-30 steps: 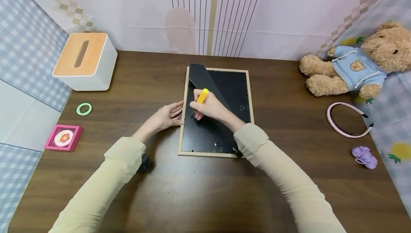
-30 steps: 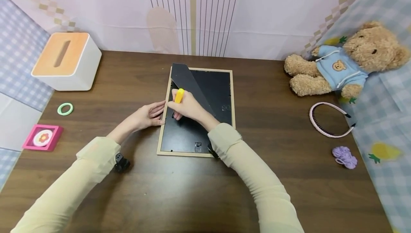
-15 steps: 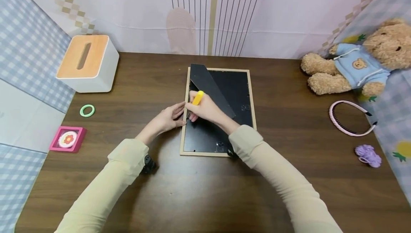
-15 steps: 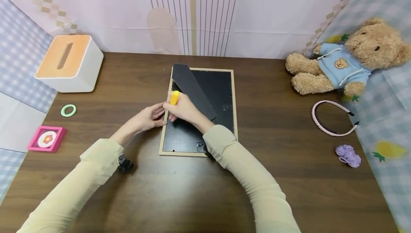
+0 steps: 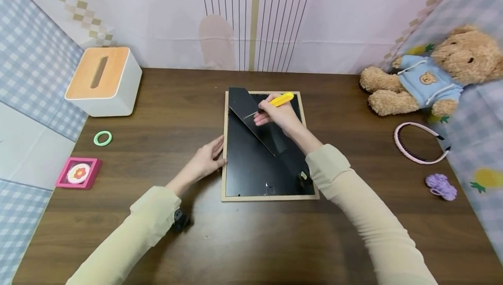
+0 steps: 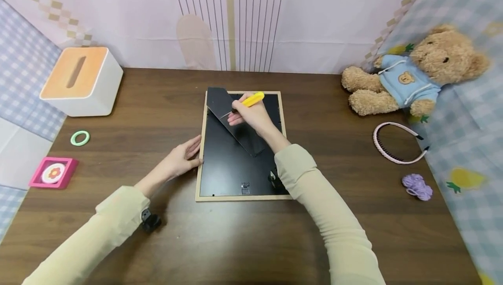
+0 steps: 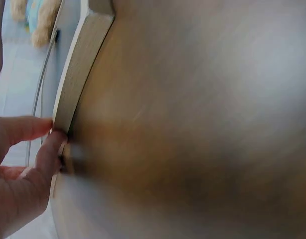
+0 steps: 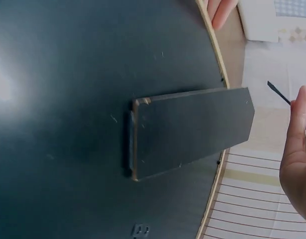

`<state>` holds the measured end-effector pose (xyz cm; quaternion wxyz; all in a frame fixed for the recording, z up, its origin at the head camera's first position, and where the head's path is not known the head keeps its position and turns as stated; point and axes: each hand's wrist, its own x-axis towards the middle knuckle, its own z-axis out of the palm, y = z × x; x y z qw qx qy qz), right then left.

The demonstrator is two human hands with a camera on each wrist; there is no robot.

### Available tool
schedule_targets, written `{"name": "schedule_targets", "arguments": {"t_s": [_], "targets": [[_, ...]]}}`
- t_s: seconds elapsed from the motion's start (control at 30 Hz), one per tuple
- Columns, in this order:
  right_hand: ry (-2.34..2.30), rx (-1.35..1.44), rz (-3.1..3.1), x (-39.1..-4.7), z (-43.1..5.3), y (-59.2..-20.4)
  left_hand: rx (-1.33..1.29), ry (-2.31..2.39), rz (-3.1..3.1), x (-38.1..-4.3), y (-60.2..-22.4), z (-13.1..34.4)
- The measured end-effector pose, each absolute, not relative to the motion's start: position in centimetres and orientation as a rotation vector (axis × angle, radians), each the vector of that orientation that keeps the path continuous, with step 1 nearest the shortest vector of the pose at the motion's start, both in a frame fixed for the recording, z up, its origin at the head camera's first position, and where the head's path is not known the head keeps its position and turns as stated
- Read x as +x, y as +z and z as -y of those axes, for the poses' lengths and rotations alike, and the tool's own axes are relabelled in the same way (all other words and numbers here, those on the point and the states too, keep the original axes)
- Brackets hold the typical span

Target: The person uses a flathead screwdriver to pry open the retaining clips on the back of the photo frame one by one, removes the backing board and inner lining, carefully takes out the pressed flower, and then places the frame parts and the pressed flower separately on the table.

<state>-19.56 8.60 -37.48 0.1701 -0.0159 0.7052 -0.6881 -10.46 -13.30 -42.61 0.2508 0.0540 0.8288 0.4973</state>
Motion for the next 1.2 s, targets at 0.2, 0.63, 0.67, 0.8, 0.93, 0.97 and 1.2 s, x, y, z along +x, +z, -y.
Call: {"name": "schedule_targets", "arguments": {"t_s": [0.2, 0.63, 0.67, 0.8, 0.93, 0.97, 1.2], "targets": [[-1.857, -0.119, -2.015, -20.0, -7.8, -38.2, 0.152, 1.263, -2.328, -9.2, -42.4, 13.4], [-1.798, -0.111, -2.059, -21.5, -4.8, -41.2, 0.398, 1.087, -2.569, -18.4, -43.4, 14.9], [-1.795, -0.112, -2.059, -21.5, -4.7, -41.3, 0.431, 1.048, -2.579, -18.6, -43.5, 15.0], [-1.768, -0.140, -2.060, -21.5, -4.6, -41.5, 0.484, 0.924, -2.574, -19.2, -43.4, 15.2], [-1.745, -0.218, -2.080, -21.5, -4.6, -41.6, 0.496, 0.822, -2.552, -19.6, -42.8, 14.9], [-1.744, -0.241, -2.087, -21.5, -4.6, -41.6, 0.497, 0.801, -2.545, -19.7, -42.6, 14.7], [-1.717, -0.413, -2.060, -22.2, -4.8, -41.6, 0.482, 0.749, -2.553, -20.1, -42.5, 14.2]]}}
